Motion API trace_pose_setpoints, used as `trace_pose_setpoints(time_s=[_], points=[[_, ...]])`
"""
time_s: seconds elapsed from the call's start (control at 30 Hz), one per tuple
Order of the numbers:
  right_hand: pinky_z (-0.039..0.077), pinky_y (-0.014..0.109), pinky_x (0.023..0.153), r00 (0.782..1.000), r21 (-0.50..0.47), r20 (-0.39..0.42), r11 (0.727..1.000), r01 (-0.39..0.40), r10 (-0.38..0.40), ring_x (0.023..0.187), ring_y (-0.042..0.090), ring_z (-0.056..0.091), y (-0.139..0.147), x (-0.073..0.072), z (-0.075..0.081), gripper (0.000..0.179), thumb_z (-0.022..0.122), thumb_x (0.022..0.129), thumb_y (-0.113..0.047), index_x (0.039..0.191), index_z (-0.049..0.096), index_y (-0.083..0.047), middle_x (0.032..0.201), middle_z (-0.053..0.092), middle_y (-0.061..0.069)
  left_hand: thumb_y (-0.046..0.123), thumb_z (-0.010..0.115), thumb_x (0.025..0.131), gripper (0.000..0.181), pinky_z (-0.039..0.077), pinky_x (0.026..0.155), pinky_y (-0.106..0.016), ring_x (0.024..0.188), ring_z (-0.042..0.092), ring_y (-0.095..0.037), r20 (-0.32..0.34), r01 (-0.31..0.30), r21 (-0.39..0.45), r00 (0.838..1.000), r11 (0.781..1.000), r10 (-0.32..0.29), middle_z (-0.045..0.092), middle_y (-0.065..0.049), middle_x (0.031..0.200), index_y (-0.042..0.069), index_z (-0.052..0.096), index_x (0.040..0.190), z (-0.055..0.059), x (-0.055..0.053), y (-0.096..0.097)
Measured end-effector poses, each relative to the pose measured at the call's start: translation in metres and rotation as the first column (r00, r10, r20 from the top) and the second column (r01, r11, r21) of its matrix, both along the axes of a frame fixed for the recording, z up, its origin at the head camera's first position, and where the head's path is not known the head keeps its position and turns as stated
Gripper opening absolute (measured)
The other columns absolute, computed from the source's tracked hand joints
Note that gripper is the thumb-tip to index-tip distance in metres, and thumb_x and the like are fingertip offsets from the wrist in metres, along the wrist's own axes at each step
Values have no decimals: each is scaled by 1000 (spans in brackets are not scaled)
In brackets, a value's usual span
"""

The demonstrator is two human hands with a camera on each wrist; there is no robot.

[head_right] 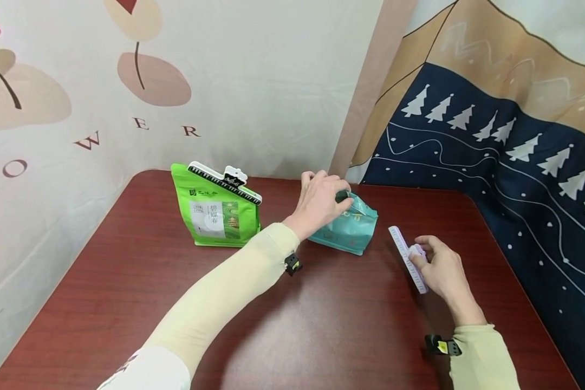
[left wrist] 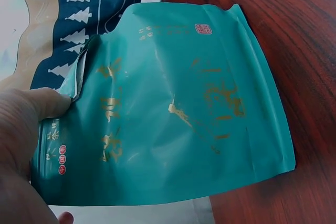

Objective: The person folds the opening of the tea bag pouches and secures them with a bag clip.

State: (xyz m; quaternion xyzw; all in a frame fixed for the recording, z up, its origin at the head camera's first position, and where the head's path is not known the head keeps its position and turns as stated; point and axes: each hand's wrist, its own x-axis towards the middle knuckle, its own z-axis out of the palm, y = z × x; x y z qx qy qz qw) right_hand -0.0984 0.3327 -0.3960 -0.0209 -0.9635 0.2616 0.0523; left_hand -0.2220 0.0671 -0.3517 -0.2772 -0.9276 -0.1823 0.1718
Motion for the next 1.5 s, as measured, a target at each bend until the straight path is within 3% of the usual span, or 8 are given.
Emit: trace_pose_setpoints(time_s=[0.33, 0.73, 1.0, 1.1, 1.33, 1.5], points=[[47, 23, 62, 998, -9, -59, 1000, 20, -20, 88, 36, 64, -4, -1, 6, 36, 69, 97, -9, 129, 60, 5, 113, 66, 31, 56, 73, 92, 31, 33, 92, -39, 88, 52, -10, -15, -42, -39, 999, 998, 42, 71, 15, 99, 32, 77, 113, -1, 3, 2], [45, 16, 61, 996, -19, -87, 999, 27, -29, 90, 38, 64, -8, -6, 18, 38, 69, 99, -12, 131, 61, 5, 113, 67, 32, 47, 74, 94, 26, 31, 95, -41, 87, 52, -10, 0, -28, 2, 1000, 1000, 28, 75, 14, 113, 32, 79, 114, -1, 1, 4], [41, 8, 62, 989, -30, -144, 999, 18, -22, 88, 37, 65, -10, -8, 24, 35, 70, 97, -10, 129, 63, 5, 109, 68, 30, 45, 74, 95, 24, 31, 95, -41, 87, 52, -11, 18, -28, 1, 999, 1000, 28, 75, 14, 111, 32, 78, 114, -1, 1, 5], [40, 5, 63, 987, -28, -161, 1000, 13, -17, 85, 31, 65, -11, -8, 26, 34, 71, 97, -8, 127, 65, 5, 107, 70, 29, 45, 73, 95, 23, 31, 95, -42, 87, 52, -11, 21, -29, -3, 999, 1000, 29, 75, 14, 108, 31, 78, 113, 0, 1, 5], [42, 6, 62, 984, -30, -180, 1000, 0, -6, 75, -8, 51, -11, -8, 29, 34, 73, 96, -10, 127, 67, 2, 106, 70, 27, 45, 73, 95, 23, 31, 96, -42, 87, 51, -11, 15, -27, -1, 1000, 1000, 27, 74, 14, 106, 31, 77, 113, 0, 1, 4], [43, 8, 61, 983, -32, -185, 999, -10, 4, 74, -12, 48, -12, -8, 31, 35, 73, 96, -11, 128, 67, 1, 106, 70, 27, 44, 73, 95, 22, 31, 95, -42, 87, 50, -11, 15, -26, 1, 1000, 1000, 26, 73, 15, 104, 31, 77, 112, 0, 2, 4]])
